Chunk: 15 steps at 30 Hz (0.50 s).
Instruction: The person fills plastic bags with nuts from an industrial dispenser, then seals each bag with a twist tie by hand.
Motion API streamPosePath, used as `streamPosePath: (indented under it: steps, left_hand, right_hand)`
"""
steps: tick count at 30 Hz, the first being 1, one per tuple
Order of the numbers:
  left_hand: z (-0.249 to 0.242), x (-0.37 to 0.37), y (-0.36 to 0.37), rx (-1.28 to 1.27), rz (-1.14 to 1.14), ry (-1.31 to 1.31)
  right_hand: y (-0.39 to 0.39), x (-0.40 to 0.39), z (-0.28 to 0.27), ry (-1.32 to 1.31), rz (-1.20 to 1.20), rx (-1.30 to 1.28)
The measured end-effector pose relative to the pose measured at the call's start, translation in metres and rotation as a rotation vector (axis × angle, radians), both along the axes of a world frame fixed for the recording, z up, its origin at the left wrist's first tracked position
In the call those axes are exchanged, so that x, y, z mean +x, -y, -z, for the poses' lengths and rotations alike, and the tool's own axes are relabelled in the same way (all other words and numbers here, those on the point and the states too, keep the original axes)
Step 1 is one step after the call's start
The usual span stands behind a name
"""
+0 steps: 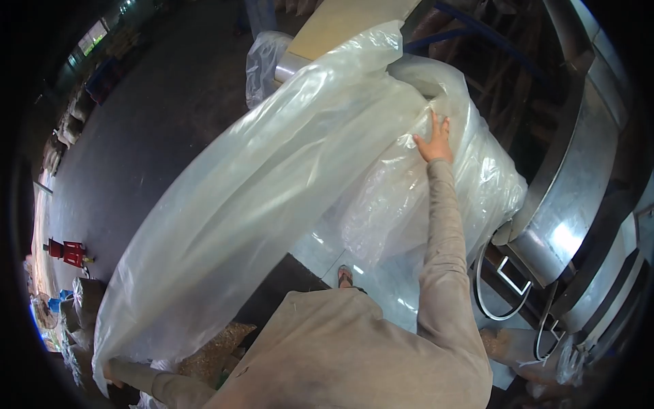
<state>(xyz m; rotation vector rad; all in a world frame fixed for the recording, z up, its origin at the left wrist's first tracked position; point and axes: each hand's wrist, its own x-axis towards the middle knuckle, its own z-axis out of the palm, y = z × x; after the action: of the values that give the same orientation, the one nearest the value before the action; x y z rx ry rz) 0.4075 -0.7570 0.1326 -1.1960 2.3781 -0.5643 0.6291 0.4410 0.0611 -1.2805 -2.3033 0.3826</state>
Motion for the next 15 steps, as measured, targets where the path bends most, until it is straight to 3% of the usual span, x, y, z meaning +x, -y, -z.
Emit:
streamPosePath:
  steps: [1, 2, 4, 6, 7, 9, 10, 11, 12, 13, 14, 15]
  left_hand:
    - [-0.017, -0.06, 0.04, -0.323, -0.278, -0.545]
    - [-0.04, -0.024, -0.023, -0.363, -0.214, -0.95]
    - [-0.017, -0.031, -0.013, -0.05, -0.279, -1.565]
    - [0.048, -0.027, -0.032, -0.687, 0.58, -1.179]
    - [0.055, -0.032, -0.096, -0.148, 0.278, -1.58]
    - [0.071, -0.026, -0.217, 0.287, 0.275, -1.74]
    - [0.085, -0.027, -0.251, 0.477, 0.129, -1.65]
    - [0.123, -0.026, -0.256, 0.485, 0.449, -1.533]
    - [0.116, -0.028, -0.319, 1.246, 0.244, -1.929]
    - [0.095, -0.014, -0.372, 1.177, 0.21, -1.727]
    - [0.106, -0.013, -0.391, 1.445, -0.119, -1.794]
    - [0.104, -0.007, -0.413, 1.362, 0.085, -1.659]
  right_hand:
    - [0.002, -0.002, -0.003, -0.016, 0.003, -0.01]
    - [0.003, 0.002, 0.005, -0.16, -0.058, -0.026]
    - [0.049, -0.012, -0.013, -0.288, -0.139, -0.042]
    - [0.137, -0.049, -0.043, -0.889, -0.046, 0.013]
    - [0.166, -0.072, -0.042, -0.873, -0.074, -0.005]
    - [0.226, -0.111, -0.031, -0.764, -0.332, 0.323]
    - [0.257, -0.138, -0.024, -0.649, -0.44, 0.285]
    - [0.286, -0.163, -0.005, -0.448, -0.579, 0.137]
    - [0.307, -0.187, 0.036, -0.317, -0.732, -0.133]
    - [0.344, -0.206, 0.079, 0.149, -0.648, 0.088]
    - [0.371, -0.215, 0.104, 0.426, -0.773, -0.058]
    - [0.381, -0.23, 0.187, 0.606, -0.984, -0.295]
